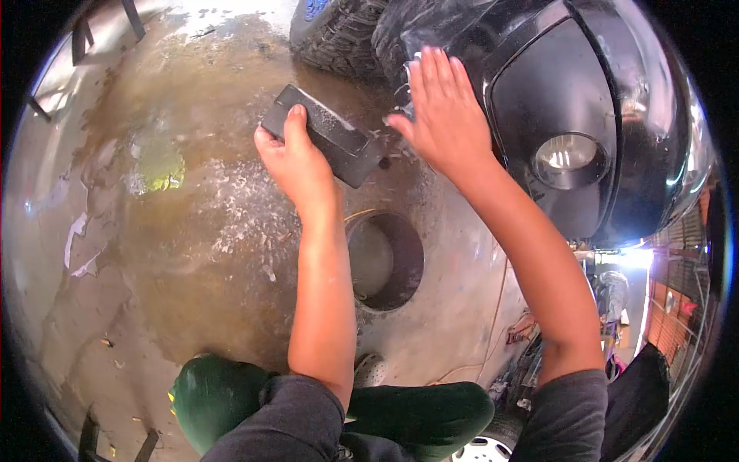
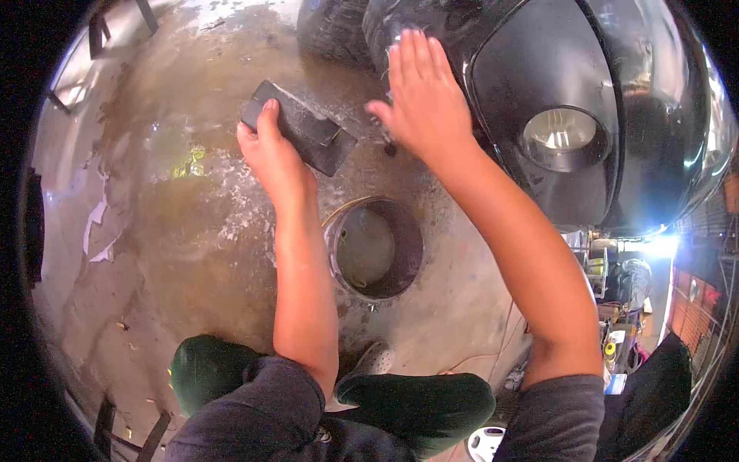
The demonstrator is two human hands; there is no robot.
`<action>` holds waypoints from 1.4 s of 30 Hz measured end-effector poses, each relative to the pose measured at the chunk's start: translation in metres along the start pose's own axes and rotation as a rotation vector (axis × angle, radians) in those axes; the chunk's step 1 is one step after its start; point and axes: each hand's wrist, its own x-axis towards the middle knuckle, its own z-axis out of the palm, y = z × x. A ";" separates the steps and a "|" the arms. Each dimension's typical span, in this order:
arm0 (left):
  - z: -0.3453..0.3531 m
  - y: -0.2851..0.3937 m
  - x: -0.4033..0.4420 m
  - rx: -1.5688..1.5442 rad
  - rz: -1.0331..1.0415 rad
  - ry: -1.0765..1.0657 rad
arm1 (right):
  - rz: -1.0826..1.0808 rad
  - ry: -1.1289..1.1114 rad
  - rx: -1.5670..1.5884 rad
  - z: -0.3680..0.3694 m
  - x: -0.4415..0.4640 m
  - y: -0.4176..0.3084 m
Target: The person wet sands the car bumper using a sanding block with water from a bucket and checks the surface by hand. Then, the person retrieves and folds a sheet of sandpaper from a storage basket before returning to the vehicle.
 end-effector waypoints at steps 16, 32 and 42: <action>0.006 -0.009 -0.004 0.012 -0.029 -0.051 | -0.055 -0.075 0.062 -0.010 -0.063 -0.003; -0.004 -0.037 -0.015 0.201 -0.082 -0.152 | -0.100 -0.064 0.158 0.015 -0.160 0.014; -0.011 -0.042 -0.025 0.267 -0.105 -0.185 | -0.023 -0.104 0.252 0.008 -0.183 -0.002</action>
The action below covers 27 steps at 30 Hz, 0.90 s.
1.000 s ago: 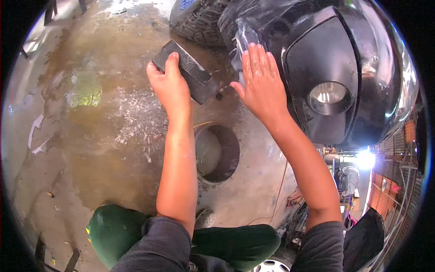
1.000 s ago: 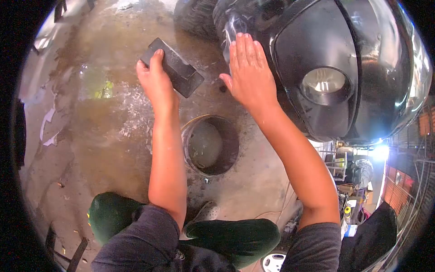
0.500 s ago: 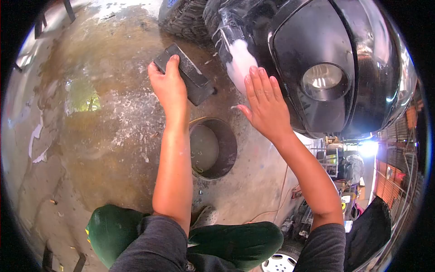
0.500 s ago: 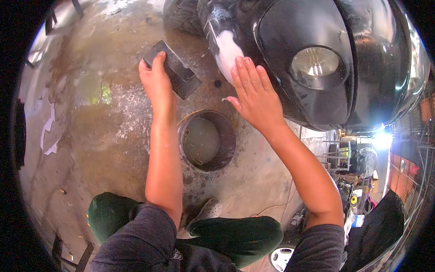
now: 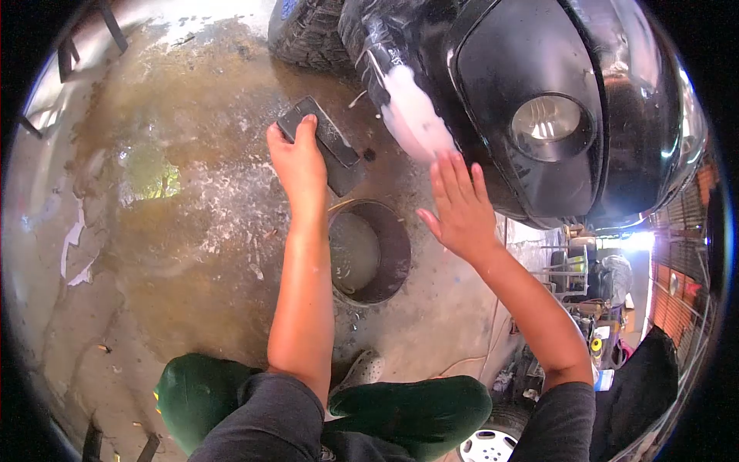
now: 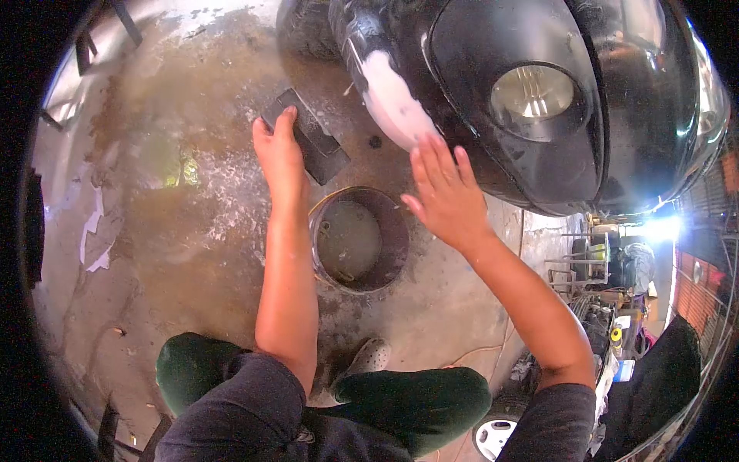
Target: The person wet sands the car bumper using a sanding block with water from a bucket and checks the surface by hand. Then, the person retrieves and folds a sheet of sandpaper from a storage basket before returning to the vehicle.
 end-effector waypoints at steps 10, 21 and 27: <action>0.005 -0.006 0.001 -0.068 -0.031 -0.013 | 0.200 0.079 -0.233 -0.035 0.093 -0.017; 0.002 -0.015 0.006 -0.012 -0.039 -0.033 | 0.241 0.041 -0.105 -0.033 0.088 -0.035; 0.002 -0.015 0.002 -0.020 -0.074 -0.016 | 0.245 0.038 -0.041 -0.027 0.078 -0.044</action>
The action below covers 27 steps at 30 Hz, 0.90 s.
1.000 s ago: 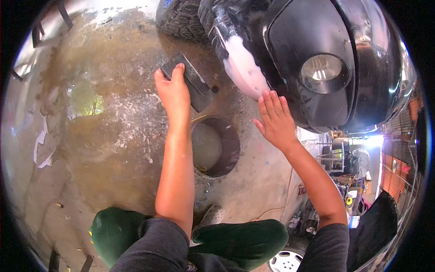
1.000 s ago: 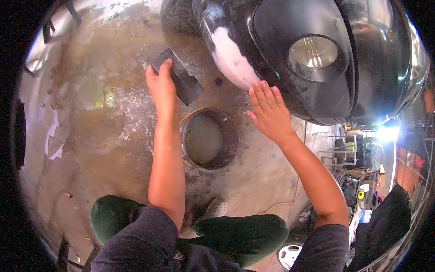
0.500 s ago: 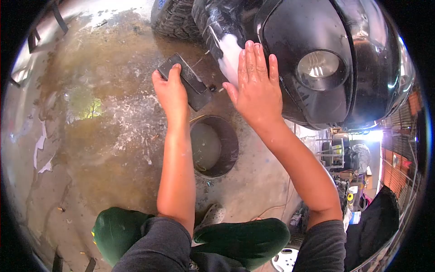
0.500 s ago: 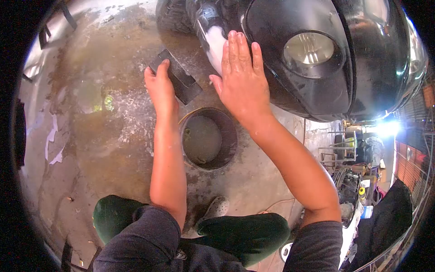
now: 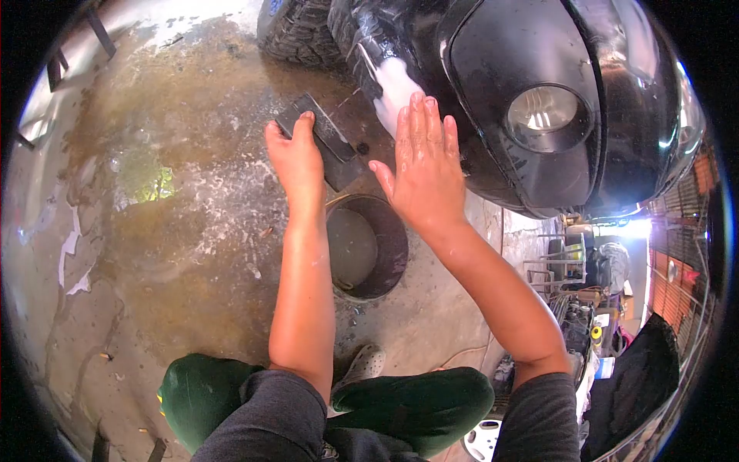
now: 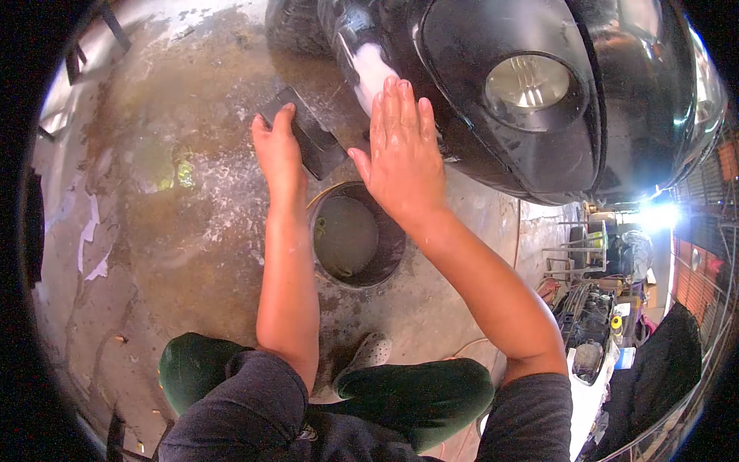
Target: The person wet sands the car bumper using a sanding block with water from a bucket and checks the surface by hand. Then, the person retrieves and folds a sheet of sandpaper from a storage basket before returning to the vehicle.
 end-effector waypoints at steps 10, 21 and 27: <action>-0.008 -0.012 -0.003 0.155 -0.114 -0.120 | -0.113 0.098 0.159 0.050 -0.052 0.023; -0.010 -0.019 -0.036 0.303 -0.430 -0.647 | 0.028 -0.102 0.255 0.076 -0.144 0.058; 0.004 -0.055 -0.084 0.532 -0.513 -0.984 | 0.695 0.015 1.314 0.070 -0.182 0.002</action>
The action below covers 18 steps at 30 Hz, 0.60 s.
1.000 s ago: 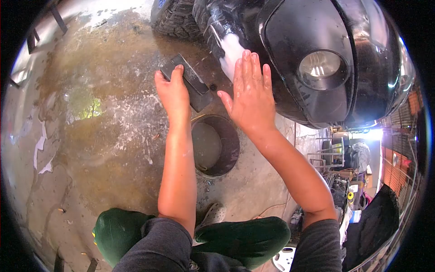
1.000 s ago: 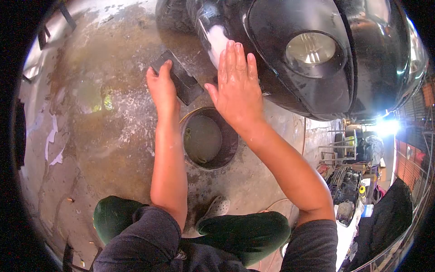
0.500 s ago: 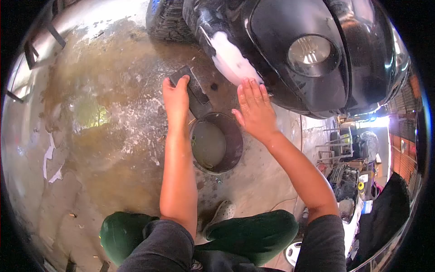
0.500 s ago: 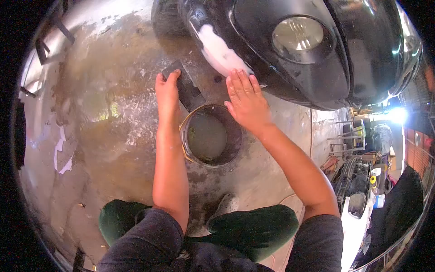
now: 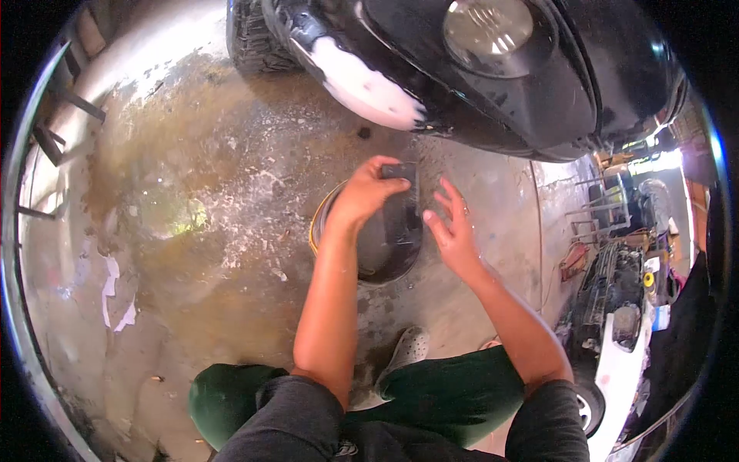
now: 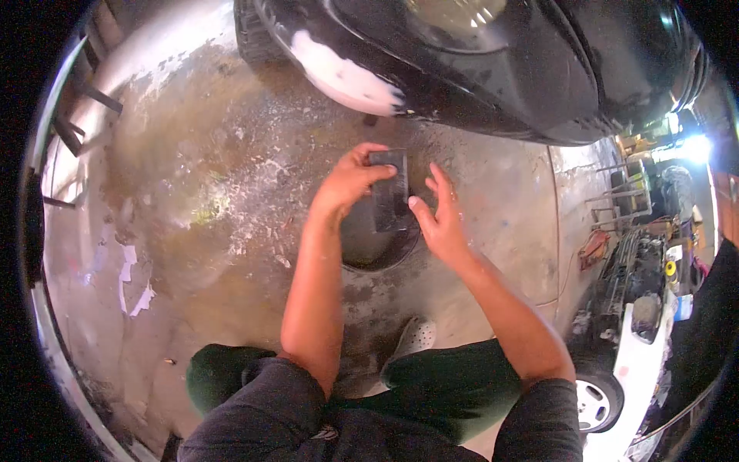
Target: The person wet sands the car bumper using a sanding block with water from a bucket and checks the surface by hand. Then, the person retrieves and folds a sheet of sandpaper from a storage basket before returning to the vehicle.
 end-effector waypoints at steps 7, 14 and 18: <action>0.060 -0.034 0.002 -0.116 -0.106 -0.013 | 0.069 0.025 -0.065 -0.017 -0.006 0.029; 0.051 -0.043 0.000 -0.074 -0.251 -0.171 | 0.122 -0.325 0.021 -0.055 0.007 0.049; 0.051 -0.059 0.010 0.027 -0.306 -0.136 | 0.030 -0.324 -0.201 -0.061 -0.002 0.053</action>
